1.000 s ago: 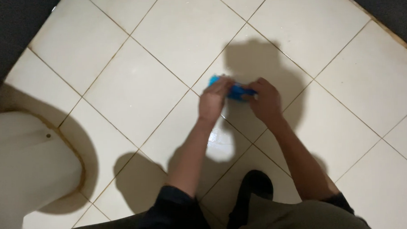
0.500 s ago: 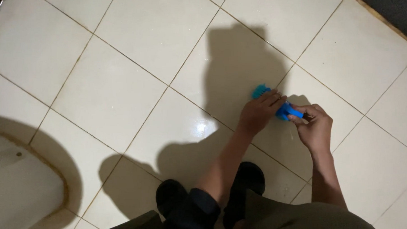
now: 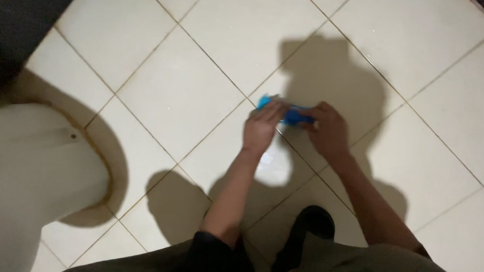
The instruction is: The person scrubs the tiled bathroom floor with a blue brush, then sprays a cleaning solution from a pink bottle onto the tiles. They continue scrubbing the floor with the brush, moving around the base of the toilet.
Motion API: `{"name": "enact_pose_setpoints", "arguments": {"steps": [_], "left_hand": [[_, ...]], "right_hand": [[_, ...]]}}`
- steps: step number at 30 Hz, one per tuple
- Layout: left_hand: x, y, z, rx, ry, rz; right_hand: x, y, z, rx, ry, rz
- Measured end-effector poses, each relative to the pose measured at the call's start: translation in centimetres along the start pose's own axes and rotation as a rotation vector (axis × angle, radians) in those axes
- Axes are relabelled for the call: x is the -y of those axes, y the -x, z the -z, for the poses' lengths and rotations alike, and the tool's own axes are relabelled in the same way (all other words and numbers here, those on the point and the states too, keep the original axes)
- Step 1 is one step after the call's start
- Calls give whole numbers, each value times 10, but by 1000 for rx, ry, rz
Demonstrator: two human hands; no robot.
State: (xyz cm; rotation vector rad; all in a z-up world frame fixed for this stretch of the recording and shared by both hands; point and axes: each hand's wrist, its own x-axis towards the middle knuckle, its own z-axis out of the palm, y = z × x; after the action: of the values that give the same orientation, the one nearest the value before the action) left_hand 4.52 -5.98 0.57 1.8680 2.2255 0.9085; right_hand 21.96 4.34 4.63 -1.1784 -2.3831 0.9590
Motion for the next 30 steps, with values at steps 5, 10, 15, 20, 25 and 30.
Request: {"name": "enact_pose_setpoints", "arguments": {"steps": [5, 10, 15, 20, 25, 30], "left_hand": [[36, 5, 66, -25, 20, 168], [34, -2, 81, -12, 11, 184], [13, -13, 39, 53, 63, 76], [-35, -45, -32, 138, 77, -118], [-103, -62, -91, 296, 97, -313], [-140, -55, -150, 505, -61, -479]], "right_hand": [[66, -36, -35, 5, -39, 236], [76, -37, -32, -12, -110, 271], [17, -11, -29, -60, -99, 137], [-37, 22, 31, -170, -30, -77], [-73, 70, 94, -265, -14, -317], [-94, 103, 130, -316, 44, -399]]}}
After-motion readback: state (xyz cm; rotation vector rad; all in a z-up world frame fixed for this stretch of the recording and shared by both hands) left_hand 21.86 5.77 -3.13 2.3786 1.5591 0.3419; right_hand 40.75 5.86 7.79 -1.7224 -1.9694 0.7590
